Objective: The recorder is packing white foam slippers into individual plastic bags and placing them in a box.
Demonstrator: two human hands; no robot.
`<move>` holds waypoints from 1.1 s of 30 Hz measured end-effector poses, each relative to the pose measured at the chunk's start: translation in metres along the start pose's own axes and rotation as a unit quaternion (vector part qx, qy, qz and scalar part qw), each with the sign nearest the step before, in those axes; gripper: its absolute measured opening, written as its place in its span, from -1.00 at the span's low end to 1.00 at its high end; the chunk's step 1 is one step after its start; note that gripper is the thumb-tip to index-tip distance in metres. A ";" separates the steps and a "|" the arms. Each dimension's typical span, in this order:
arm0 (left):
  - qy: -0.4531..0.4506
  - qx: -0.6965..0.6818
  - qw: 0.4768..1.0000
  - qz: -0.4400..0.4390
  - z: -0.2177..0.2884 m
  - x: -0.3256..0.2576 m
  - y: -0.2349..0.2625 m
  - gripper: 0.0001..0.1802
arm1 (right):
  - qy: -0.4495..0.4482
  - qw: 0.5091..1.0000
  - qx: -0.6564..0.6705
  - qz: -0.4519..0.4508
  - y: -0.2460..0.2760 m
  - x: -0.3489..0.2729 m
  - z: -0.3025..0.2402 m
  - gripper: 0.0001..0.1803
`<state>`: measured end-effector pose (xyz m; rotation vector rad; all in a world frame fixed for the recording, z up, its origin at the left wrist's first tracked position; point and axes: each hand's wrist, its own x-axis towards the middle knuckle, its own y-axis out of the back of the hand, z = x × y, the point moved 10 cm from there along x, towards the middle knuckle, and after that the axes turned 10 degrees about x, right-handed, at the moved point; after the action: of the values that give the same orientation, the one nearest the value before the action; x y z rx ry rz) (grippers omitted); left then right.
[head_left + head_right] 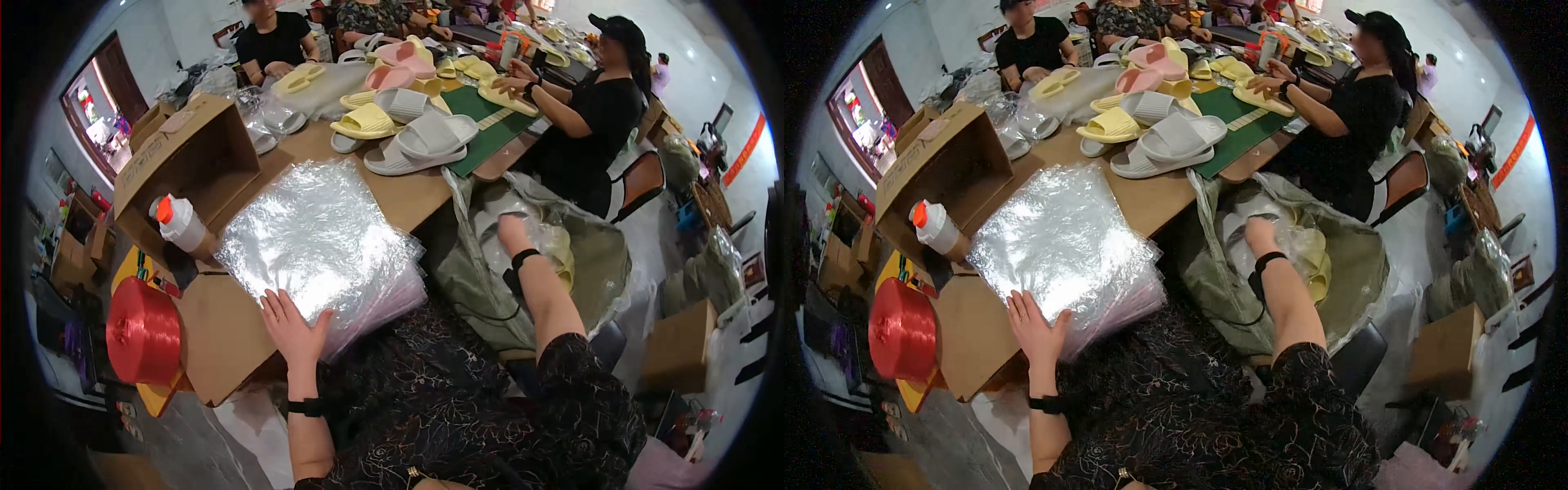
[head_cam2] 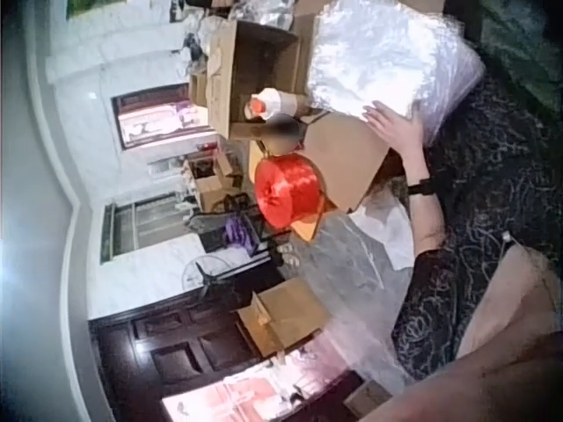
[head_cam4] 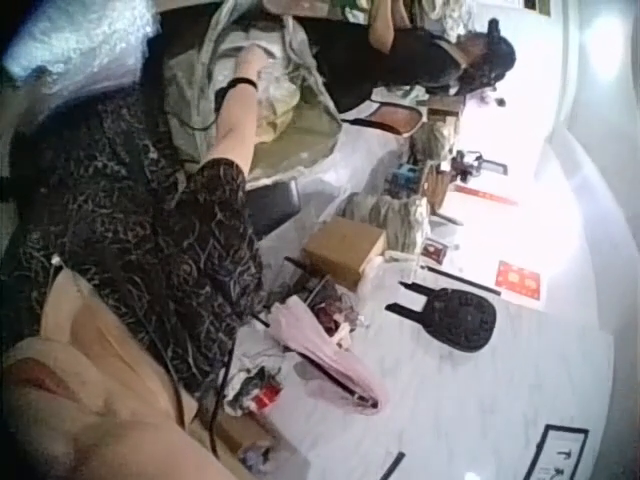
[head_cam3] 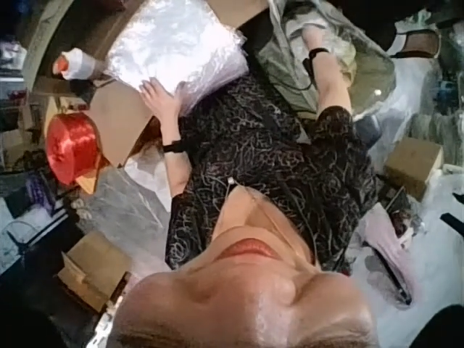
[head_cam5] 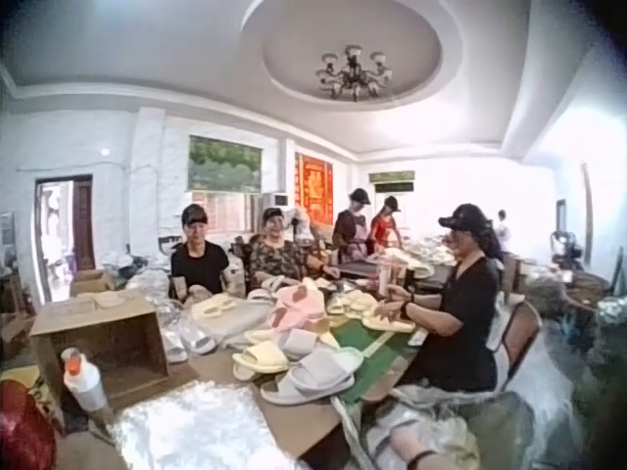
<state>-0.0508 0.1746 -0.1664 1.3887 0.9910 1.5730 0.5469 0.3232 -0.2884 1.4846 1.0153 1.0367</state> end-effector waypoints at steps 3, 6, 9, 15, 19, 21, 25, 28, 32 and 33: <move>0.022 0.020 0.999 0.015 -0.013 -0.012 0.010 0.17 | 0.119 0.948 0.212 -0.207 -0.025 -0.038 -0.101 -0.68; -0.011 -0.021 1.000 -0.003 0.017 0.015 0.008 0.14 | -0.027 0.786 0.595 -0.166 -0.088 -0.011 -0.016 -0.53; 0.009 0.007 1.000 0.003 -0.010 -0.009 0.006 0.16 | 0.066 0.952 0.291 -0.063 0.009 0.008 -0.098 -0.61; 0.002 0.006 1.000 0.014 -0.004 -0.005 0.009 0.17 | 0.120 0.881 0.392 0.236 0.177 0.045 -0.128 -0.68; -0.008 -0.003 1.000 0.026 0.003 0.000 0.015 0.17 | 0.147 0.885 0.370 0.241 0.182 0.097 -0.145 -0.38; -0.005 -0.004 1.000 0.003 0.002 0.000 0.010 0.17 | 0.113 0.890 0.405 0.173 0.167 0.124 -0.155 -0.18; -0.004 -0.008 1.000 0.029 -0.005 -0.007 0.006 0.19 | 0.130 0.917 0.370 0.071 0.156 0.123 -0.199 -0.38; -0.001 -0.008 1.000 0.018 -0.004 -0.005 0.006 0.18 | 0.088 0.876 0.458 0.122 0.170 0.122 -0.206 -0.45; -0.004 -0.002 1.000 0.030 -0.003 -0.003 0.007 0.14 | 0.182 0.700 0.679 0.123 0.212 0.110 -0.237 -0.67; 0.002 -0.008 1.000 0.026 -0.005 -0.005 0.008 0.13 | 0.194 0.669 0.700 0.155 0.231 0.096 -0.251 -0.76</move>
<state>-0.0561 0.1668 -0.1612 1.4110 0.9482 1.6187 0.3519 0.4508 -0.0213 2.8004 2.1899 0.7147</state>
